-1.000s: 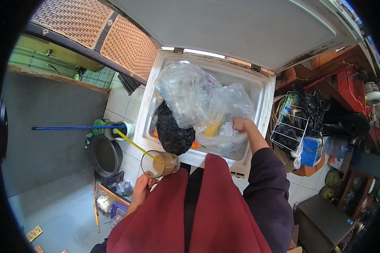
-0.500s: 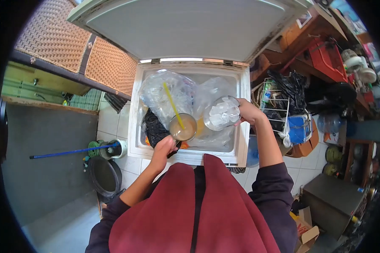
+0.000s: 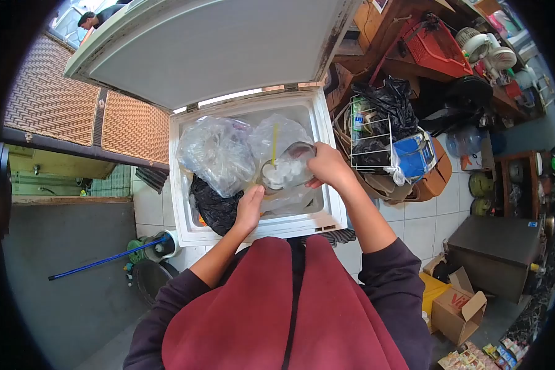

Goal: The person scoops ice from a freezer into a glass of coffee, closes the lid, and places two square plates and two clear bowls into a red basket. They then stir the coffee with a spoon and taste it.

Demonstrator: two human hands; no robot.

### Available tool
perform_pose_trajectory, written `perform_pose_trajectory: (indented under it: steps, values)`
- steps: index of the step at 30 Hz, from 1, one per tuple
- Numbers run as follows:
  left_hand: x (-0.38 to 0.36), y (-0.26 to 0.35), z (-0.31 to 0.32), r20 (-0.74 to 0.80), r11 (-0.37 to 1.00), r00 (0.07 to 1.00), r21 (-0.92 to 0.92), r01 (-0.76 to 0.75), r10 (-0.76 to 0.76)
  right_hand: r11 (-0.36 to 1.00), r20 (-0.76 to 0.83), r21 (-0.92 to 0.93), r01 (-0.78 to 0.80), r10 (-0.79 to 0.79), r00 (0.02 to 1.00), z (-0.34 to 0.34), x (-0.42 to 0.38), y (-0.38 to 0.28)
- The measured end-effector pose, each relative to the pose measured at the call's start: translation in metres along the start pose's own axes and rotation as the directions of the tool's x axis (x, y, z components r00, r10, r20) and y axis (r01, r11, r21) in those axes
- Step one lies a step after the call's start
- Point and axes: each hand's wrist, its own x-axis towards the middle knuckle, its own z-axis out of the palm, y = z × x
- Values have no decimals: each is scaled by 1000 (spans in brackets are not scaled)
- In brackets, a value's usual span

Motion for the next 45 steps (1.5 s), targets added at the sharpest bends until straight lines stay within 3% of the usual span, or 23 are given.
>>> perform_pose_trajectory:
  steps: [4, 8, 10, 11, 13, 14, 15, 18, 20, 21, 23, 24, 26, 27, 29, 30, 32, 33, 35, 39, 41, 44, 45]
  values:
    - [0, -6, -1, 22, 1000, 1000, 20, 1, -2, 992, -69, -93, 88, -94, 993, 10, -11, -3]
    - [0, -22, 0, 55, 996, 998, -87, 36, -31, 981, -87, -179, 71, -88, 992, 14, -27, -13]
    - [0, -35, -1, 80, 987, 994, -140, 85, -75, 865, -275, -469, 175, -332, 902, 9, -28, -2]
    - [-1, -42, -3, 117, 964, 989, -240, 118, -91, 863, -272, -471, 180, -337, 901, 4, -32, 0]
    - [-7, -47, -11, 150, 929, 983, -340, 149, -103, 805, -443, -576, 139, -451, 775, -5, -38, 1]
    - [-12, -50, -16, 194, 859, 974, -472, 198, -118, 802, -474, -596, 26, -378, 795, -2, -35, -2]
    - [-18, -52, -22, 241, 767, 962, -591, 249, -127, 748, -463, -663, -31, -376, 803, 9, -26, -5]
    - [-39, -20, -43, 242, 792, 963, -563, 237, -116, 484, -187, -859, 167, -599, 778, 55, 60, 50]
    - [-50, -16, -48, 217, 805, 965, -541, 243, -145, 277, 117, -908, 314, -553, 825, 80, 107, 80]
    - [-56, -18, -47, 205, 806, 967, -541, 240, -151, 273, 128, -905, 327, -557, 820, 88, 132, 98]
    - [-67, -21, -50, 180, 806, 969, -540, 243, -171, 320, -156, -947, 28, -533, 832, 98, 171, 121]
    - [-72, -25, -51, 194, 793, 972, -569, 220, -130, 317, -142, -947, 45, -539, 830, 95, 173, 119]
    - [-79, -27, -50, 192, 767, 969, -595, 241, -157, 404, -177, -894, 193, -714, 677, 93, 166, 124]
    - [-85, -27, -52, 217, 742, 960, -613, 273, -174, 405, -160, -890, 208, -707, 689, 100, 164, 132]
    - [-91, -24, -53, 204, 729, 956, -619, 292, -210, 143, -14, -983, 117, -688, 725, 110, 163, 142]
    - [-92, -24, -52, 211, 731, 954, -613, 299, -213, 135, 1, -982, 129, -689, 724, 109, 161, 137]
    - [-99, -22, -53, 212, 725, 951, -616, 309, -225, 301, 36, -918, 260, -589, 807, 102, 154, 130]
    - [-101, -19, -56, 221, 723, 948, -614, 316, -227, 291, 48, -919, 267, -589, 807, 95, 162, 131]
    - [-103, -21, -57, 218, 714, 947, -623, 320, -235, 380, -108, -906, 185, -632, 767, 84, 189, 131]
    - [-112, -34, -57, 194, 704, 964, -659, 266, -182, 228, -17, -961, 157, -613, 790, 105, 199, 137]
    - [-112, -34, -59, 175, 717, 975, -661, 222, -140, 40, -125, -992, -121, -499, 858, 114, 197, 146]
    - [-119, -29, -63, 180, 736, 973, -638, 226, -143, 185, -52, -980, 73, -596, 801, 92, 196, 138]
    - [-121, -29, -63, 178, 735, 973, -639, 228, -147, 175, -43, -981, 80, -602, 797, 85, 193, 130]
